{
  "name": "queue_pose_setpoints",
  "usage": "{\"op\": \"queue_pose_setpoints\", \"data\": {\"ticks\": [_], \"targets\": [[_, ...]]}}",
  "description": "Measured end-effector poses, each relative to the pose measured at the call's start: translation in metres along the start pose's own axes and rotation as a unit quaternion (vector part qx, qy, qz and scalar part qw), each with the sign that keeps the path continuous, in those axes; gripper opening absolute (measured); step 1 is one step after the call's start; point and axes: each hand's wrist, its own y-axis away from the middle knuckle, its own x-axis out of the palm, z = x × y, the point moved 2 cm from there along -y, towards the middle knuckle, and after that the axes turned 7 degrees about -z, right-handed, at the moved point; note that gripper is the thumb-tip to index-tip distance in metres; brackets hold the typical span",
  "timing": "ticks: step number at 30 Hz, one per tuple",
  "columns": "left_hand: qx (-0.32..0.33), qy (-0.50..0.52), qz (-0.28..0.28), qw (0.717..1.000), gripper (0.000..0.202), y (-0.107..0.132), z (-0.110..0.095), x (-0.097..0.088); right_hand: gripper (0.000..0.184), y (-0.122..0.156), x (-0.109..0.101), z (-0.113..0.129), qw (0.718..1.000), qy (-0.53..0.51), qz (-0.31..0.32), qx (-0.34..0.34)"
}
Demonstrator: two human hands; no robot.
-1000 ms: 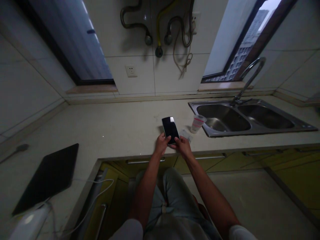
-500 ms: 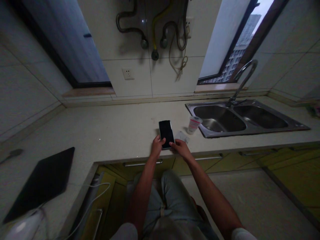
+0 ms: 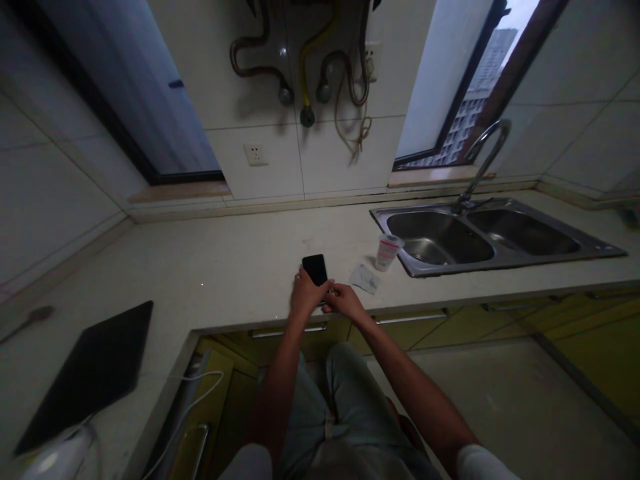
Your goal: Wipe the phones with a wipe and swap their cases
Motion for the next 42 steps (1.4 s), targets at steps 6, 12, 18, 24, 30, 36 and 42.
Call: {"op": "queue_pose_setpoints", "data": {"ticks": [6,12,18,24,30,36,42], "targets": [[0.039,-0.147,0.006,0.988,0.078,-0.013,-0.004,0.007,0.024,-0.006,0.006,0.002,0.999,-0.004,0.040,0.011],[0.055,-0.168,-0.052,0.983,0.076,-0.018,0.002,0.001,0.031,0.004,-0.004,0.011,0.984,-0.128,0.112,0.043],[0.088,-0.225,-0.108,0.964,0.090,-0.017,0.016,-0.002,0.039,0.013,-0.029,0.006,0.985,-0.143,0.085,0.040],[0.065,-0.258,-0.126,0.956,0.090,-0.012,0.017,-0.002,0.046,0.013,-0.071,0.001,0.997,-0.063,-0.017,-0.047],[0.057,-0.263,-0.117,0.956,0.089,-0.009,0.017,0.000,0.043,-0.003,-0.120,0.000,0.922,0.227,-0.196,-0.244],[0.063,-0.264,-0.127,0.954,0.083,-0.006,0.019,0.001,0.040,-0.010,-0.096,-0.012,0.816,0.496,-0.078,-0.287],[0.087,-0.284,-0.123,0.947,0.075,-0.004,0.018,0.002,0.042,-0.008,-0.092,-0.012,0.792,0.536,-0.073,-0.284]]}}
